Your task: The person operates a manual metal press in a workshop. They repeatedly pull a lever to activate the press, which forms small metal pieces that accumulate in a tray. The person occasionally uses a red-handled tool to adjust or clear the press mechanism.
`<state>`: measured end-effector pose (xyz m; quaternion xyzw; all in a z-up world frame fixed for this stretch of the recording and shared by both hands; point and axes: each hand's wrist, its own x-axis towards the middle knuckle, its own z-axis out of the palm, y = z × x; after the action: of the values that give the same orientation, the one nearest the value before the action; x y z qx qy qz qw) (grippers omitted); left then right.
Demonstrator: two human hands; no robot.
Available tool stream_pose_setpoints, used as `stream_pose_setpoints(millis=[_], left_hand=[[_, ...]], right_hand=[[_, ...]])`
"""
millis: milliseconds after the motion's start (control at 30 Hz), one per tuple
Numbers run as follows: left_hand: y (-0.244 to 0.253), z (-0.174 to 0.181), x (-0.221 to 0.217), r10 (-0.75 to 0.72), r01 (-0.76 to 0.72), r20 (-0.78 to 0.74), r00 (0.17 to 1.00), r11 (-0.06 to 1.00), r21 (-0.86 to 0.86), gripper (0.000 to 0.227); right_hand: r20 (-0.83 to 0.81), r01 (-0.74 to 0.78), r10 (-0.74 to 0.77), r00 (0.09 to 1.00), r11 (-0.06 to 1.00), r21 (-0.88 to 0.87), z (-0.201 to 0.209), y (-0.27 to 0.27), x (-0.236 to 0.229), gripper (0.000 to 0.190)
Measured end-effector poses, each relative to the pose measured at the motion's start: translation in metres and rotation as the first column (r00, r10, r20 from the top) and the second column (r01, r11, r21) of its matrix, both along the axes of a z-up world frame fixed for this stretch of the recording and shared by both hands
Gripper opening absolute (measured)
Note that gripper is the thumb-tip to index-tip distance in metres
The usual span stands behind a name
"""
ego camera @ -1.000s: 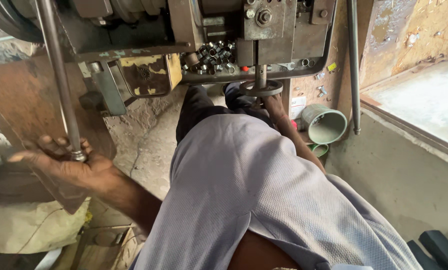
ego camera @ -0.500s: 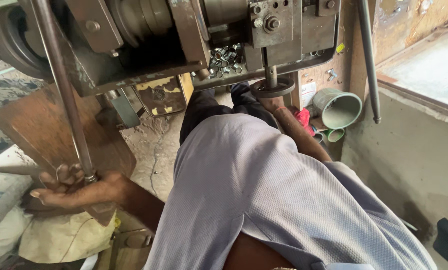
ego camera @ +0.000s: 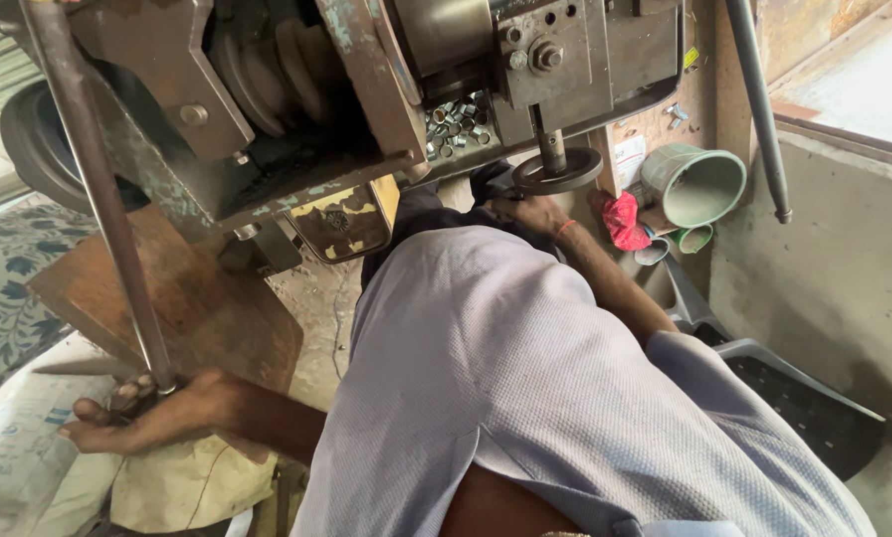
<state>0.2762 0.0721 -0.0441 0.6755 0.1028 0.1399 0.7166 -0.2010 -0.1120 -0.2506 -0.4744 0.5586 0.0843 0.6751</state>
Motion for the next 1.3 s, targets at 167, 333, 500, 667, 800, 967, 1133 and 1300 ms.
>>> stream_pose_setpoints(millis=[167, 333, 500, 667, 800, 967, 1133, 1300], left_hand=[[0.004, -0.001, 0.000, -0.005, 0.006, -0.014, 1.000, 0.998, 0.065, 0.044], [0.005, -0.003, 0.000, -0.053, 0.051, 0.018, 0.998, 0.995, 0.091, 0.041], [0.007, -0.005, 0.004, -0.050, 0.049, 0.009, 0.999, 0.998, 0.035, 0.043], [0.007, -0.005, 0.006, -0.037, 0.037, 0.010, 0.999, 0.999, 0.025, 0.042], [0.006, -0.006, 0.006, -0.041, 0.040, 0.017, 0.999, 0.998, 0.054, 0.040], [0.007, -0.005, 0.002, -0.086, 0.074, 0.078, 0.993, 0.986, 0.151, 0.037], [0.003, 0.000, 0.001, -0.045, 0.040, 0.030, 0.999, 0.990, 0.139, 0.039], [-0.001, 0.003, -0.004, -0.033, 0.034, -0.010, 0.999, 0.995, 0.099, 0.038]], right_hand=[[0.010, 0.221, -0.222, 0.975, 0.973, 0.072, 0.044, -0.002, -0.021, 0.022], [-0.250, 0.201, -0.203, 0.947, 0.979, -0.033, 0.079, -0.028, -0.088, 0.029], [-0.069, 0.004, -0.031, 0.997, 0.932, -0.362, -0.002, -0.027, -0.088, 0.026], [0.100, -0.025, 0.084, 0.991, 0.873, -0.488, -0.005, 0.015, -0.045, 0.024], [-0.185, 0.006, -0.024, 0.982, 0.995, -0.098, 0.053, 0.018, -0.053, 0.041], [0.000, 0.383, -0.386, 0.922, 0.916, -0.118, 0.089, 0.005, -0.052, 0.024], [-0.126, 0.387, -0.403, 0.906, 0.912, -0.135, 0.101, -0.016, -0.072, 0.020], [-0.003, 0.485, -0.501, 0.866, 0.841, -0.241, 0.061, -0.019, -0.093, 0.029]])
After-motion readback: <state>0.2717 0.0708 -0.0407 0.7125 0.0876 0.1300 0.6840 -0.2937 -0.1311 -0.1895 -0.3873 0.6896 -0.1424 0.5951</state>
